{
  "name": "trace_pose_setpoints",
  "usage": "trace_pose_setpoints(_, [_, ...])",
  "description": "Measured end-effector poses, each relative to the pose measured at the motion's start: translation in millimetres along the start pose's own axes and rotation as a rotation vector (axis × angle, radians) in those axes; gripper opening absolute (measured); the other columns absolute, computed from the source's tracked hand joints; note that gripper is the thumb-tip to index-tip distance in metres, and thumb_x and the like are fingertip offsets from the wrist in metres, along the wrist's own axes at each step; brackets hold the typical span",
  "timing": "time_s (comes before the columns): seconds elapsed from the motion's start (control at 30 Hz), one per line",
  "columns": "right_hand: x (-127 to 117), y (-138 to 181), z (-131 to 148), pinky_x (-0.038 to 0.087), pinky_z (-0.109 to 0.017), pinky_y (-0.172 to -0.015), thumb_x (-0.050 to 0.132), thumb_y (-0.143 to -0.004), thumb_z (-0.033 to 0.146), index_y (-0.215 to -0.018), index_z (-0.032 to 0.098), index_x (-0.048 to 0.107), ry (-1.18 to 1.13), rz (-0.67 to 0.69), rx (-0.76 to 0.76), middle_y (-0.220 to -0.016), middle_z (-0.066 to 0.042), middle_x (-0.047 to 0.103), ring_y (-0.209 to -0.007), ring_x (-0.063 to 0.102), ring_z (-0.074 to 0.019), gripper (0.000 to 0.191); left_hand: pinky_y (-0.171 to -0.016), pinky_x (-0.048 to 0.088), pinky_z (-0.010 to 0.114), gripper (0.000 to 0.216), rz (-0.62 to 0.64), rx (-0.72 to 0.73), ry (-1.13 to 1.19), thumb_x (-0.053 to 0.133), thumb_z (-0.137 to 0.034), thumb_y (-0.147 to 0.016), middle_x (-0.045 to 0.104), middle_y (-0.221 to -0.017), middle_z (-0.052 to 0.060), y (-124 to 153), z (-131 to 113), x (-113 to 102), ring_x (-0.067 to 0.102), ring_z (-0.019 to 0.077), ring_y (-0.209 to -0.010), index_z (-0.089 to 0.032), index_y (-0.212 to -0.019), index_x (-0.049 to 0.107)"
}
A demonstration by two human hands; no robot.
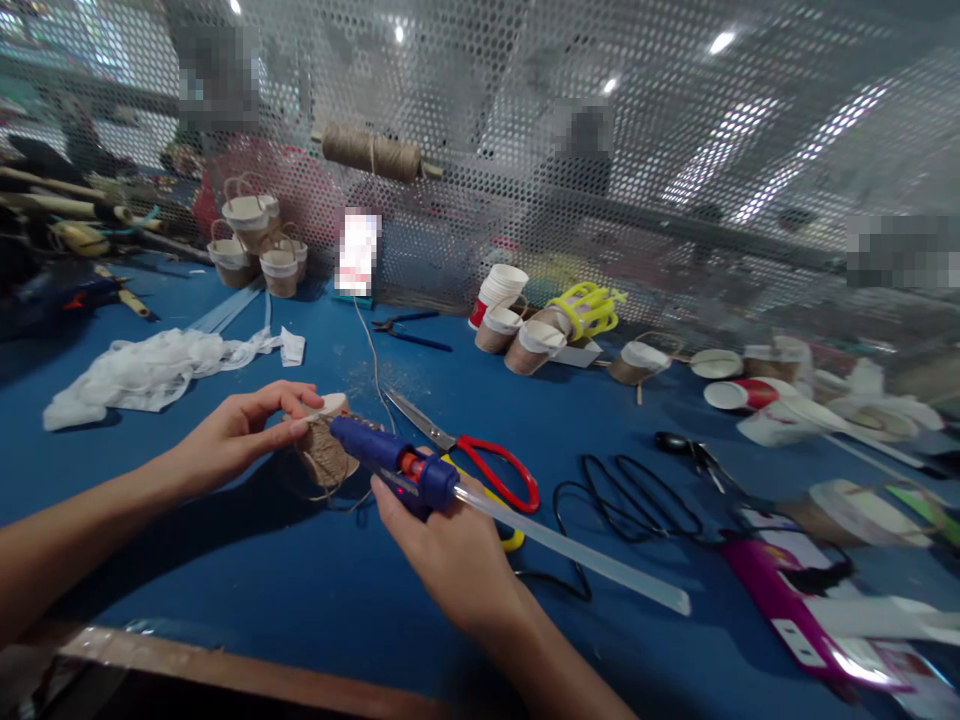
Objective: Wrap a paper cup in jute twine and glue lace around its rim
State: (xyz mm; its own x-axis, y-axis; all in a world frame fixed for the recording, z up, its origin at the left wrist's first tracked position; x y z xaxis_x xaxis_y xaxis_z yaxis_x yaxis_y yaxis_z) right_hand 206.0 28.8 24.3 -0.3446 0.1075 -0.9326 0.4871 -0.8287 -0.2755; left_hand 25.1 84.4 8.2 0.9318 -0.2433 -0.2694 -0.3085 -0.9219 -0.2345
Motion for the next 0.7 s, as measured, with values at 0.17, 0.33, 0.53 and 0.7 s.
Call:
trace_pose_setpoints(0.17, [-3.3,-0.4,-7.9,0.050,-0.042,-0.063,0.040,-0.077,0.012,-0.102,0.024,0.070,0.081,0.018,0.015,-0.073,-0.011,0.070,-0.070,0.064,-0.0274,0.041,-0.100,0.033,0.044,0.011,0.003,0.003,0.000,0.056,-0.026,-0.077,0.062,-0.101,0.007,-0.5,-0.9,-0.2,0.051,0.0229,-0.110,-0.019,-0.070,0.055])
trace_pose_setpoints(0.33, [-0.6,0.4,-11.4,0.050,-0.043,-0.065,0.046,-0.079,0.021,-0.098,0.024,0.071,-0.066,-0.031,0.056,-0.062,-0.009,0.066,-0.069,0.063,-0.0276,0.032,-0.098,0.035,0.043,0.010,0.003,0.010,-0.007,0.056,-0.026,-0.077,0.063,-0.099,0.006,-0.6,-1.7,-0.3,0.052,0.0227,-0.109,-0.019,-0.070,0.056])
trace_pose_setpoints(0.53, [-2.0,-0.4,-8.0,0.051,-0.040,-0.069,0.049,-0.081,0.031,-0.094,0.027,0.068,-0.225,-0.116,0.129,-0.073,-0.006,0.069,-0.079,0.064,-0.0243,0.023,-0.099,0.035,0.043,0.009,0.006,0.019,-0.011,0.055,-0.026,-0.077,0.063,-0.100,0.006,-0.6,-2.0,-0.5,0.051,0.0219,-0.109,-0.020,-0.071,0.056])
trace_pose_setpoints(0.7, [-1.9,-2.6,-13.7,0.048,-0.032,-0.051,0.048,-0.082,0.032,-0.094,0.023,0.069,-0.288,-0.071,0.176,-0.053,-0.003,0.061,-0.053,0.059,-0.0186,0.025,-0.098,0.035,0.042,0.009,0.023,0.018,-0.023,0.054,-0.027,-0.079,0.061,-0.101,0.006,-1.0,-0.8,-1.4,0.051,0.0219,-0.109,-0.020,-0.072,0.055])
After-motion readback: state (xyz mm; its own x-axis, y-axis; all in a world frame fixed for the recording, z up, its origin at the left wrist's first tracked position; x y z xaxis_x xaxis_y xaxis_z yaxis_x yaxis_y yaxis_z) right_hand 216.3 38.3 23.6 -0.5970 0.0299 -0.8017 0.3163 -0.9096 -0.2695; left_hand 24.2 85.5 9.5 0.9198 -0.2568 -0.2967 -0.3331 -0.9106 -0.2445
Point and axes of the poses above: each hand's wrist, its own y-axis away from the middle knuckle, its own x-axis out of the palm, z = x × y, the point moved 8 cm from there along -y, towards the middle knuckle
